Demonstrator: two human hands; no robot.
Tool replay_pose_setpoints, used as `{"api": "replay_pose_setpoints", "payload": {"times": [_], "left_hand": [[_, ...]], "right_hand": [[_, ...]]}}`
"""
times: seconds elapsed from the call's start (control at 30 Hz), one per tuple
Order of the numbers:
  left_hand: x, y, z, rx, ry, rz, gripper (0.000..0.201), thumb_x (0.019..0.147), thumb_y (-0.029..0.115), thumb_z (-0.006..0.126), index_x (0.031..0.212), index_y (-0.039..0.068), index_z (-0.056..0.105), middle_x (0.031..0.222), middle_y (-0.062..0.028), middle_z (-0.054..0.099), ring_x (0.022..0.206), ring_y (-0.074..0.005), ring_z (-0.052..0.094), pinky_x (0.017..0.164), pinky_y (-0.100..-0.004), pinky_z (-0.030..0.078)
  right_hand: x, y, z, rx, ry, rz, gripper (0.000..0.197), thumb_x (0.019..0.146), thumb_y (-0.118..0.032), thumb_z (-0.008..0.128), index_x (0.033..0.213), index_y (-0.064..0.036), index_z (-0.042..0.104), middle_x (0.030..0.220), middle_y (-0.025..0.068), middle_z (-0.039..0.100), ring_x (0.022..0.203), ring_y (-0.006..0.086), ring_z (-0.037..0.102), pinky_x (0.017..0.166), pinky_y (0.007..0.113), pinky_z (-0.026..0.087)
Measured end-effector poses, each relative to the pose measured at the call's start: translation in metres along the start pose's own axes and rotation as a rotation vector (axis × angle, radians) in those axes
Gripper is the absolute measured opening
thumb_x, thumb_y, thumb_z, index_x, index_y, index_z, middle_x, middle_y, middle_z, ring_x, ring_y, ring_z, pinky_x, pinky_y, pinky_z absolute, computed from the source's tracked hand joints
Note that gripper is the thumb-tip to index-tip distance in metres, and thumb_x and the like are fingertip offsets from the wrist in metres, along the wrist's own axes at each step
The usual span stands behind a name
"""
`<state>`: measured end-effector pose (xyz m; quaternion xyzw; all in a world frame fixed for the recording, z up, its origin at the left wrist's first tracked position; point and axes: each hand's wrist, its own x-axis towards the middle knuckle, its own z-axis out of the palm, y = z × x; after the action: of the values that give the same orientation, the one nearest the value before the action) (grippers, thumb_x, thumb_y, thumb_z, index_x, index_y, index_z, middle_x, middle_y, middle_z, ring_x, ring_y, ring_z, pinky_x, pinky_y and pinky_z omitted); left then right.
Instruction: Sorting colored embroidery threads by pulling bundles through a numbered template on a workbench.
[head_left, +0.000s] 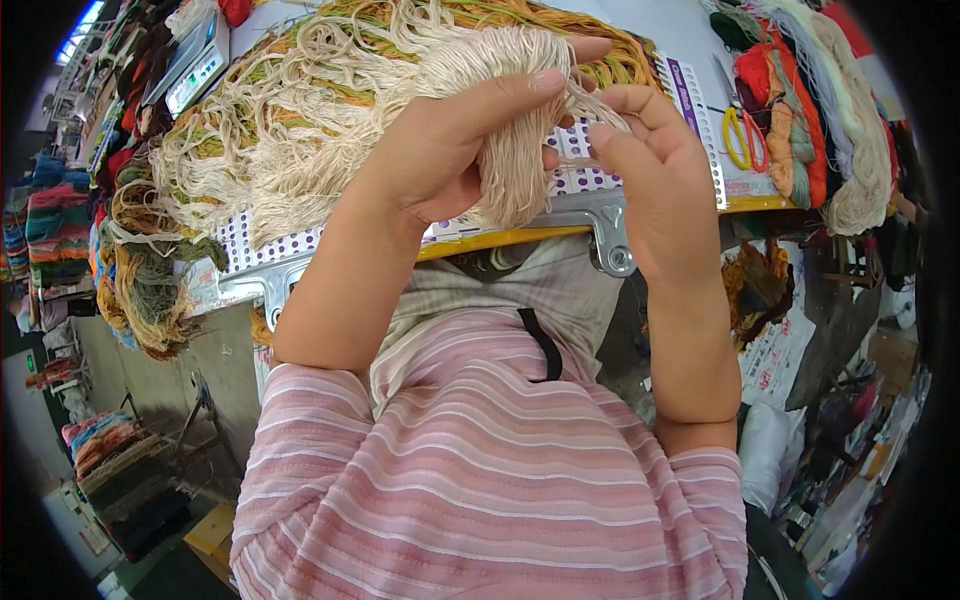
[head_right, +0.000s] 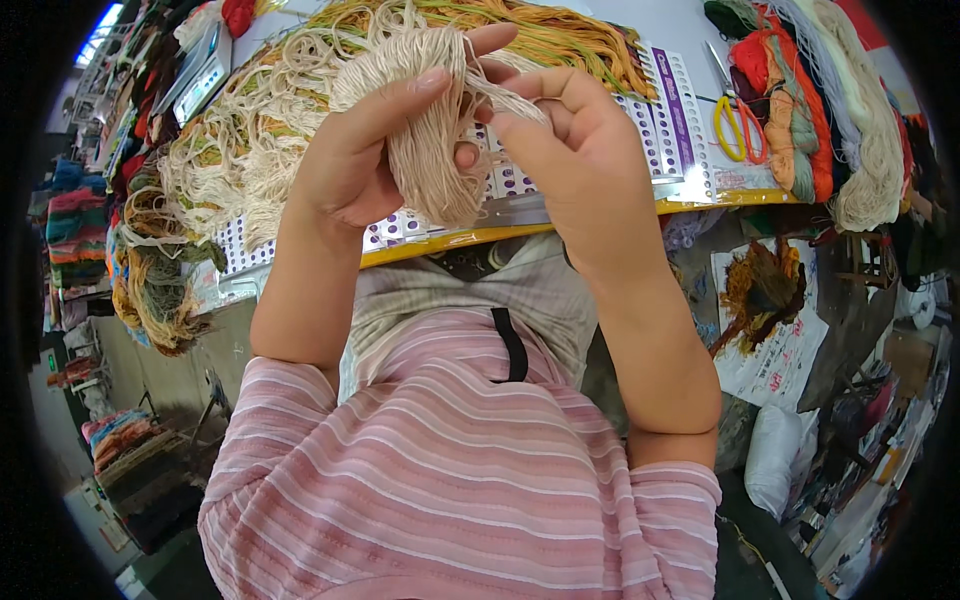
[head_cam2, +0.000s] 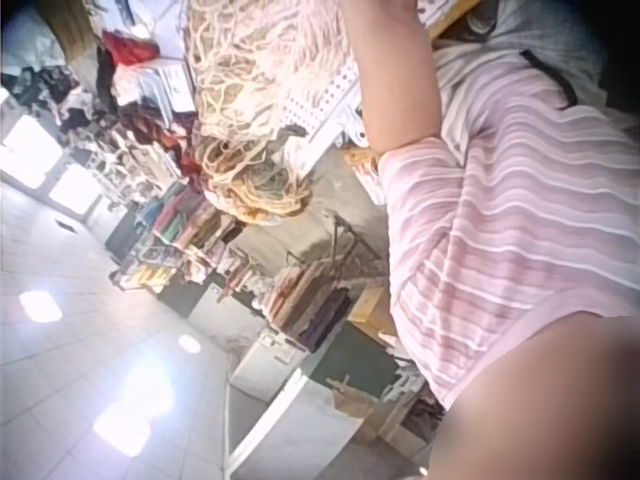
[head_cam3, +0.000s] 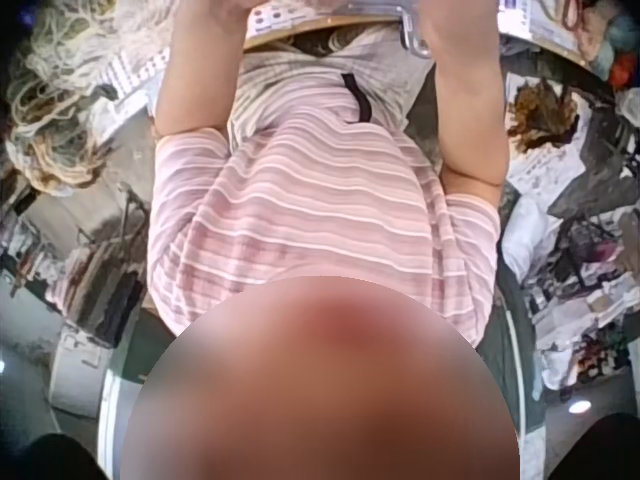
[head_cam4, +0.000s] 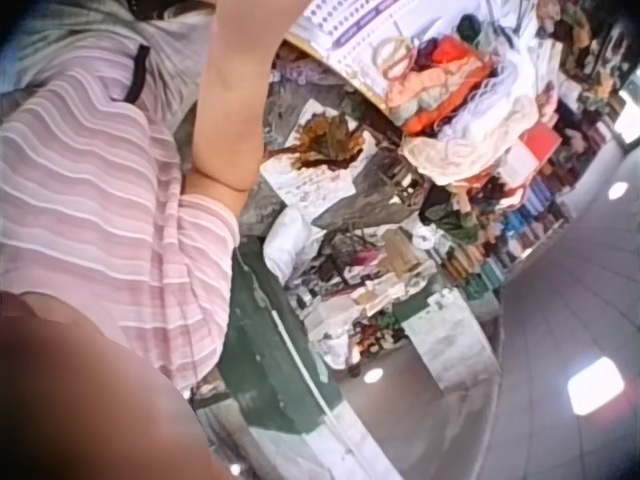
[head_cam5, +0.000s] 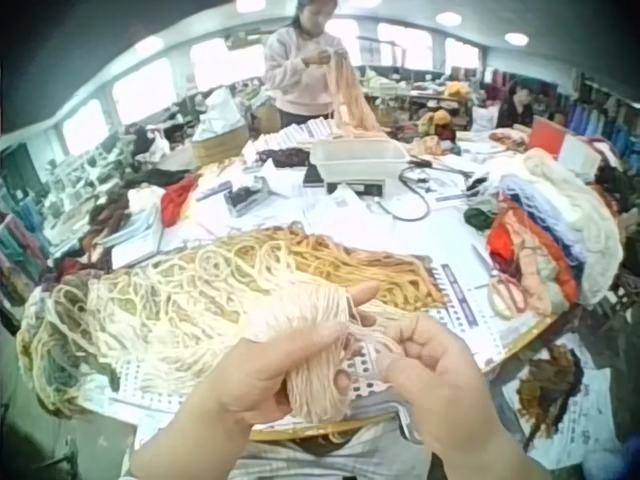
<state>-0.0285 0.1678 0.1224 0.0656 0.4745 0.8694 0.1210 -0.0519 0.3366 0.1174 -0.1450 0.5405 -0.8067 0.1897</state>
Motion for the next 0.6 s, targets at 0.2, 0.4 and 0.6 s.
{"api": "replay_pose_setpoints", "payload": {"times": [0.2,0.4,0.6], "left_hand": [[0.000,-0.002,-0.004,0.005,-0.063,-0.015,0.055,0.093,0.025,0.048,0.139,0.000,0.033,0.118,-0.0104,0.052,0.085,-0.0117,0.056,0.068,-0.0248,0.048],[-0.001,0.000,0.002,-0.052,-0.007,0.079,0.060,0.086,0.014,0.057,0.139,0.001,0.035,0.107,-0.0080,0.058,0.085,-0.0130,0.057,0.076,-0.0268,0.047],[0.001,-0.003,0.000,-0.100,-0.006,0.124,0.054,0.080,0.000,0.062,0.132,0.001,0.046,0.112,-0.0096,0.059,0.097,-0.0153,0.059,0.083,-0.0279,0.048]], "right_hand": [[0.001,0.001,0.003,-0.059,0.016,0.022,0.018,0.084,-0.004,0.058,0.101,0.0004,0.059,0.090,0.0028,0.063,0.082,0.0051,0.053,0.073,0.020,0.041],[0.002,0.006,-0.004,-0.023,-0.049,-0.008,0.008,0.085,-0.005,0.058,0.092,-0.0013,0.060,0.087,0.0007,0.061,0.079,0.0070,0.052,0.075,0.022,0.040],[0.000,0.007,-0.004,0.032,-0.058,0.005,0.007,0.086,-0.005,0.056,0.090,-0.0014,0.059,0.087,0.0018,0.060,0.081,0.0086,0.052,0.077,0.025,0.040]]}}
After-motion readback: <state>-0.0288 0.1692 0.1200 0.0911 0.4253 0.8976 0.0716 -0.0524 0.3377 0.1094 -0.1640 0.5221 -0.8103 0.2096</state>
